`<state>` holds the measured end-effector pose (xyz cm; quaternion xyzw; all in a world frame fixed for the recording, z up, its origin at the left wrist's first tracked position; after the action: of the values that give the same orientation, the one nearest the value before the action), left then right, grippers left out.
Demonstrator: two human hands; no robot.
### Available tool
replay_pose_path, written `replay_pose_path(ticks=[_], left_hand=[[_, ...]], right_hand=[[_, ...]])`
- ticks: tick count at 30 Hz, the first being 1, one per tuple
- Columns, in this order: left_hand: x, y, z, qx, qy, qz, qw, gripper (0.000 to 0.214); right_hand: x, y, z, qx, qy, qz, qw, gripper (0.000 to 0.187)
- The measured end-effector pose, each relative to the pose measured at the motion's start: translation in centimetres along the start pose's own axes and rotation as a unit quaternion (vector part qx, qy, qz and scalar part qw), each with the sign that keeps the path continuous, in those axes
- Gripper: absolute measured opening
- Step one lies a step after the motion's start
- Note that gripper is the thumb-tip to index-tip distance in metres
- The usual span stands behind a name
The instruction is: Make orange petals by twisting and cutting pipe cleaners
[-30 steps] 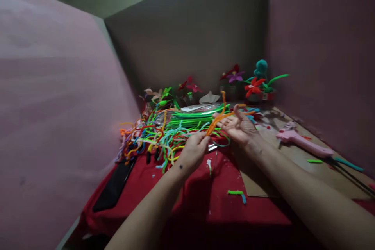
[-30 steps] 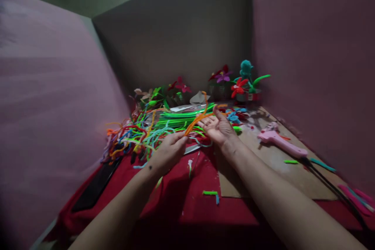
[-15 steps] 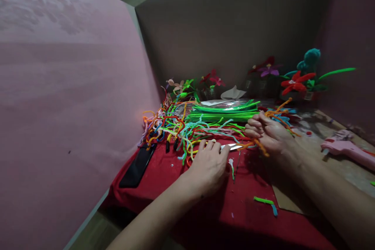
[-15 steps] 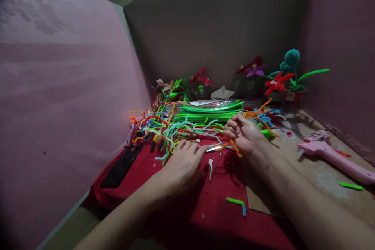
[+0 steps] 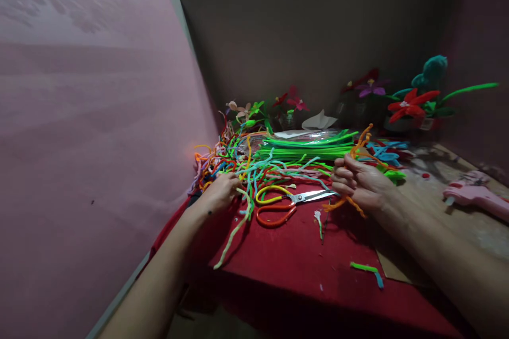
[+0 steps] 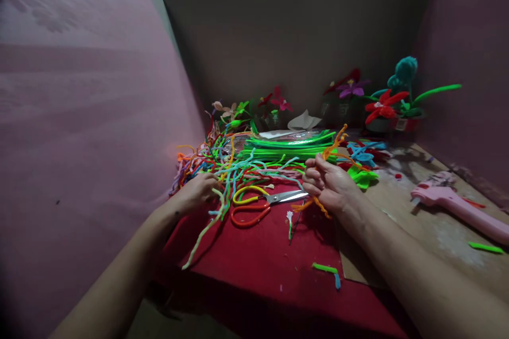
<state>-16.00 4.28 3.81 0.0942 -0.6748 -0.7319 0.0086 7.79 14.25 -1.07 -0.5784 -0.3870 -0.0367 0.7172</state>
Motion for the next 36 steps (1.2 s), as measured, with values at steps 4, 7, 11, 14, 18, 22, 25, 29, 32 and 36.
replay_pose_path(ticks=[4,7,11,14,18,22,25,29,32,36], left_hand=[[2.2,1.4,1.3,-0.075,0.05,-0.029,0.996,0.026],[3.6,3.7,2.4,-0.152,0.096,-0.049,0.982,0.033],[3.6,6.5,4.2,-0.23,0.103,-0.045,0.967,0.035],[3.3,7.3,6.1,-0.254,0.086,-0.02,0.963,0.037],[4.2,7.3,9.4,-0.265,0.089,0.021,0.96,0.046],[5.1,6.3,12.7,-0.253,0.113,0.053,0.959,0.049],[4.9,4.1,14.5,-0.198,0.112,0.069,0.971,0.047],[4.3,2.6,15.2,-0.116,0.076,0.068,0.988,0.051],[4.9,5.6,14.6,-0.116,0.076,0.051,0.989,0.055],[7.7,11.7,11.7,-0.169,0.146,0.014,0.975,0.043]], right_hand=[[-0.3,0.3,0.1,-0.002,0.001,0.001,1.0,0.023],[-0.3,0.1,0.0,-0.003,0.0,0.0,1.0,0.024],[-0.3,0.1,-0.1,-0.01,-0.005,0.001,1.0,0.025],[-0.3,0.3,0.0,-0.013,-0.001,-0.002,1.0,0.028],[-0.4,0.5,0.1,-0.029,-0.003,-0.008,1.0,0.031],[-0.4,0.4,0.0,-0.03,-0.005,-0.005,1.0,0.035],[-0.5,0.3,0.1,-0.022,-0.004,0.0,1.0,0.034],[-0.8,0.3,0.2,-0.015,-0.005,-0.004,1.0,0.033],[-1.2,0.1,0.0,-0.003,-0.011,-0.011,1.0,0.033],[-1.8,-0.4,-0.4,0.02,-0.018,-0.024,0.999,0.032]])
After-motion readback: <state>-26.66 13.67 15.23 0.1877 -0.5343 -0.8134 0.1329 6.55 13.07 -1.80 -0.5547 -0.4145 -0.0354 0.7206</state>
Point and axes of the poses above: each hand's wrist, its own z-axis towards the middle knuckle, its own y-axis out of the back of the hand, x = y × z, the point moved 10 cm from there along z, towards the middle knuckle, and after that the axes turned 13 degrees about y, right-handed, at the moved point
